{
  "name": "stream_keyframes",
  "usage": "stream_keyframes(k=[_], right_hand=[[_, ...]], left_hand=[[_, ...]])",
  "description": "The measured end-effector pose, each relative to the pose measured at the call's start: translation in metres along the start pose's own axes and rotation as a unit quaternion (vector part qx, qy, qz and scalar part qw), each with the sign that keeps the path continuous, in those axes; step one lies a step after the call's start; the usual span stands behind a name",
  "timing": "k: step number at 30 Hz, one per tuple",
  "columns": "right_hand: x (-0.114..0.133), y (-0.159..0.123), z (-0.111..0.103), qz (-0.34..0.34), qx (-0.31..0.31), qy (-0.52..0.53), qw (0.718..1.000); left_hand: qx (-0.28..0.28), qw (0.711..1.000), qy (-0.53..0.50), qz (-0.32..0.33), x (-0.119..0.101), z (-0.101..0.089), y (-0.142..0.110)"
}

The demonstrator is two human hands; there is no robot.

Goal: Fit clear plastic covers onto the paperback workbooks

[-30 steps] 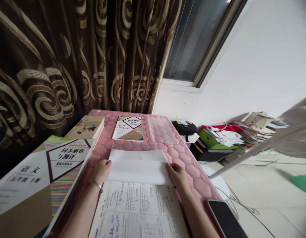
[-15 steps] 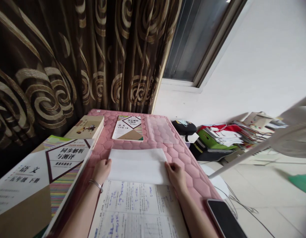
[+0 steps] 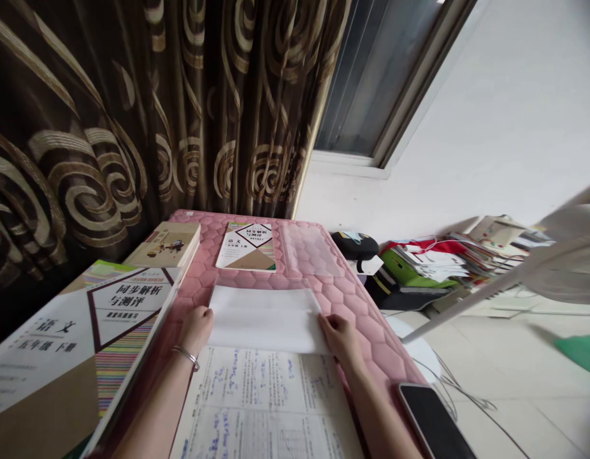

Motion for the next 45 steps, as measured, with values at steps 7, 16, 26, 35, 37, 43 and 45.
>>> stream_keyframes(k=[7,16,26,35,37,43,45], right_hand=[[-0.004,0.004,0.003,-0.041,-0.014,-0.012,0.999],[0.011,0.004,-0.003,-0.146,-0.06,0.052,0.986],[0.009,0.003,-0.004,-0.145,-0.069,0.066,0.985],[0.012,0.0,-0.005,-0.149,-0.07,0.081,0.983],[0.013,-0.002,-0.006,-0.156,-0.074,0.092,0.981],[0.013,-0.004,-0.007,-0.153,-0.074,0.118,0.978],[0.012,-0.003,-0.007,-0.151,-0.074,0.121,0.978]], left_hand=[[-0.005,1.0,0.015,-0.005,-0.004,-0.003,0.0],[-0.052,0.992,-0.095,0.063,-0.009,-0.009,-0.007],[-0.077,0.987,-0.122,0.072,-0.005,-0.006,-0.007],[-0.064,0.98,-0.172,0.083,-0.009,-0.011,-0.011],[-0.063,0.98,-0.17,0.075,-0.009,-0.011,-0.012],[-0.073,0.983,-0.164,0.048,-0.008,-0.012,-0.017],[-0.072,0.98,-0.181,0.05,-0.007,-0.012,-0.017]])
Point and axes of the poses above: each hand's wrist, its own y-axis towards the middle knuckle, its own z-axis out of the palm, x = y × z, the point moved 9 cm from there along y, towards the middle knuckle, and after that the axes turned 15 degrees about x, right-handed, at the moved point
